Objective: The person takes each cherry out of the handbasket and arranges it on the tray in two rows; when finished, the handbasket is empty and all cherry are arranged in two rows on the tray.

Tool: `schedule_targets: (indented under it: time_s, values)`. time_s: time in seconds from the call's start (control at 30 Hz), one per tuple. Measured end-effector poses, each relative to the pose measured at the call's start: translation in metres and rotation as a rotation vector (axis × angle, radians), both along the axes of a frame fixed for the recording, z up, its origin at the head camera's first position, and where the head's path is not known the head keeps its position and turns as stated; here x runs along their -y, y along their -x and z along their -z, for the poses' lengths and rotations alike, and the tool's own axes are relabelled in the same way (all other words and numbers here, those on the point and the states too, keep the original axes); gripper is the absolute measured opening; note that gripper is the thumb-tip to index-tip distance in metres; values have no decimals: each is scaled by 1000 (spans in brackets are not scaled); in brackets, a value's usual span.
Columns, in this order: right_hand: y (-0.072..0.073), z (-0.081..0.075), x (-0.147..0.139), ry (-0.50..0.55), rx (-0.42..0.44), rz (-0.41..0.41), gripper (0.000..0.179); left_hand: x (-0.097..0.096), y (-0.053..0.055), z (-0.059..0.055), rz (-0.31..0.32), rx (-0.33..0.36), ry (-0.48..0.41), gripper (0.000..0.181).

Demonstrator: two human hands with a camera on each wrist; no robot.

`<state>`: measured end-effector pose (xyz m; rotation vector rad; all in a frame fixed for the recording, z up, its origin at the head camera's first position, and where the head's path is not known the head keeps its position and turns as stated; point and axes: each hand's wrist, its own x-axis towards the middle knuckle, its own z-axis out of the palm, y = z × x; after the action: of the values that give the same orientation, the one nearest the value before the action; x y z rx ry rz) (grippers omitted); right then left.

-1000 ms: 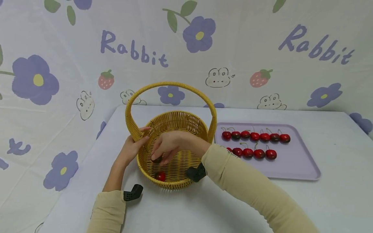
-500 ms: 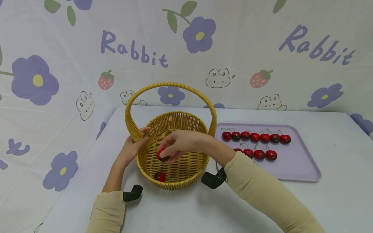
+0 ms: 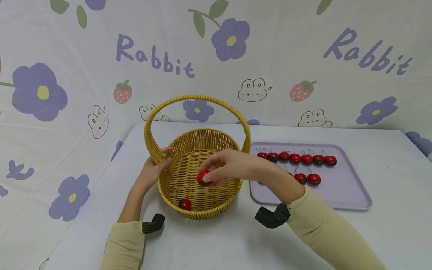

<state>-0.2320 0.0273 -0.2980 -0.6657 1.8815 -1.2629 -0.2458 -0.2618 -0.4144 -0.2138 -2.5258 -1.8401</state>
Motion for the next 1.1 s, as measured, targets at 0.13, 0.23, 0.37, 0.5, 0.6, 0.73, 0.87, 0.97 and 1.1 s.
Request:
schedule_targets:
  time_s: [0.13, 0.23, 0.37, 0.5, 0.6, 0.73, 0.87, 0.97, 1.1]
  values:
    - [-5, -1, -15, -11, -6, 46, 30, -1, -1, -1, -2, -3, 3, 41]
    - [-7, 0, -27, -16, -15, 65, 32, -2, -1, -1, 0, 0, 1, 41]
    - [-11, -1, -46, -29, -26, 78, 33, -2, -1, -2, -1, 3, -2, 41]
    - [-16, -3, -64, -56, -35, 103, 36, -2, -1, -1, -1, -1, -2, 41]
    - [-19, -2, -79, -66, -44, 124, 37, -2, -1, -1, 0, -1, 0, 41]
    - [-20, 3, -98, -49, -53, 140, 39, -1, -1, -2, -2, 1, 7, 41]
    - [-22, 8, -113, -30, -77, 147, 37, 0, 0, -1, -4, 3, 9, 41]
    - [-23, 12, -125, -15, -84, 148, 35, 0, 0, -1, -4, 6, 8, 41]
    - [-23, 18, -142, -10, -69, 163, 35, -1, -1, -1, -4, 9, 11, 42]
